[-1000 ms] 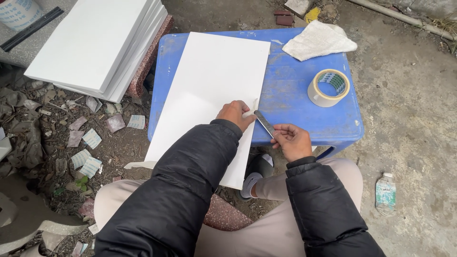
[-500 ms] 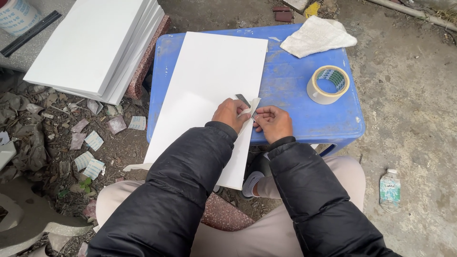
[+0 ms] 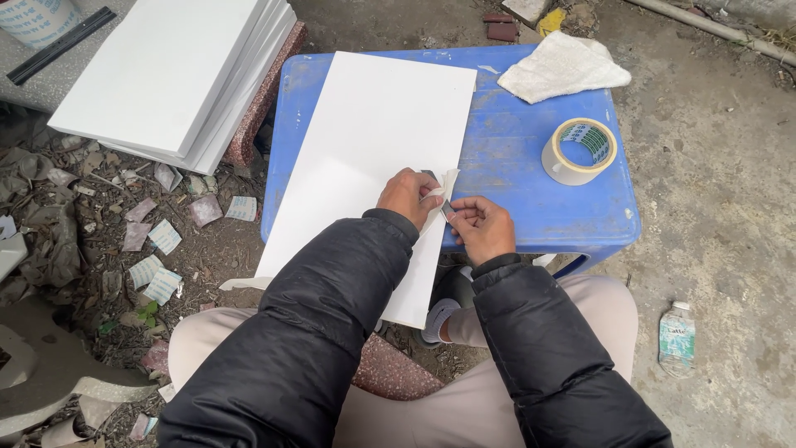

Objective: The person applies a strip of clear tape along the edge of a white rectangular sheet, smooths it down, and then uses a utility knife to trim the excess tape along the edge.

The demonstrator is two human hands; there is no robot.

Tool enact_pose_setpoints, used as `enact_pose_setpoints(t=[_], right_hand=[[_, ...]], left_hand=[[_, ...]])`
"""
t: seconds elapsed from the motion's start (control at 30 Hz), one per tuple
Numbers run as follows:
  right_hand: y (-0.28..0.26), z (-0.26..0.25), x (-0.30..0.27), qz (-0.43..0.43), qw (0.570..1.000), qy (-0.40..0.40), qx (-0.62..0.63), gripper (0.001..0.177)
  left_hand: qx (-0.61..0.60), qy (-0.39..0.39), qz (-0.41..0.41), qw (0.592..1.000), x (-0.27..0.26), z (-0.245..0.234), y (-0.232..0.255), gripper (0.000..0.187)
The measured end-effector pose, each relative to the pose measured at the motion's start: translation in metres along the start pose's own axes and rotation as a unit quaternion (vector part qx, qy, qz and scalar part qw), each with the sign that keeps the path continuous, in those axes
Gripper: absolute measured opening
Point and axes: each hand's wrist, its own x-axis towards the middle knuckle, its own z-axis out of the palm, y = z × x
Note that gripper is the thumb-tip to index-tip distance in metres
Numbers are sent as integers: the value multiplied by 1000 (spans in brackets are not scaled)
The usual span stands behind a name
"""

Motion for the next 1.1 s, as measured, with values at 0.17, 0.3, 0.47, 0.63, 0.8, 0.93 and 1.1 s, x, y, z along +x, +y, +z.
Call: enact_pose_setpoints(t=[0.17, 0.3, 0.47, 0.63, 0.8, 0.93, 1.1], right_hand=[[4, -7, -15, 7, 1000, -9, 3, 22], [14, -11, -27, 17, 1000, -4, 10, 24], [32, -22, -41, 18, 999, -8, 41, 24], [30, -27, -32, 17, 996, 21, 84, 24], [11, -17, -6, -16, 999, 7, 32, 24], [-4, -4, 4, -19, 1000, -7, 9, 21], [-8, -1, 6, -13, 999, -9, -28, 19]], left_hand=[[-3, -1, 5, 1000, 3, 1, 1, 27], [1, 3, 11, 1000, 5, 4, -1, 25], [-8, 8, 17, 1000, 6, 5, -4, 25], [-34, 6, 7, 999, -3, 6, -8, 25], [-35, -26, -17, 999, -18, -8, 7, 32], [-15, -15, -19, 1000, -7, -2, 0, 26], [-15, -7, -9, 1000, -6, 0, -3, 23]])
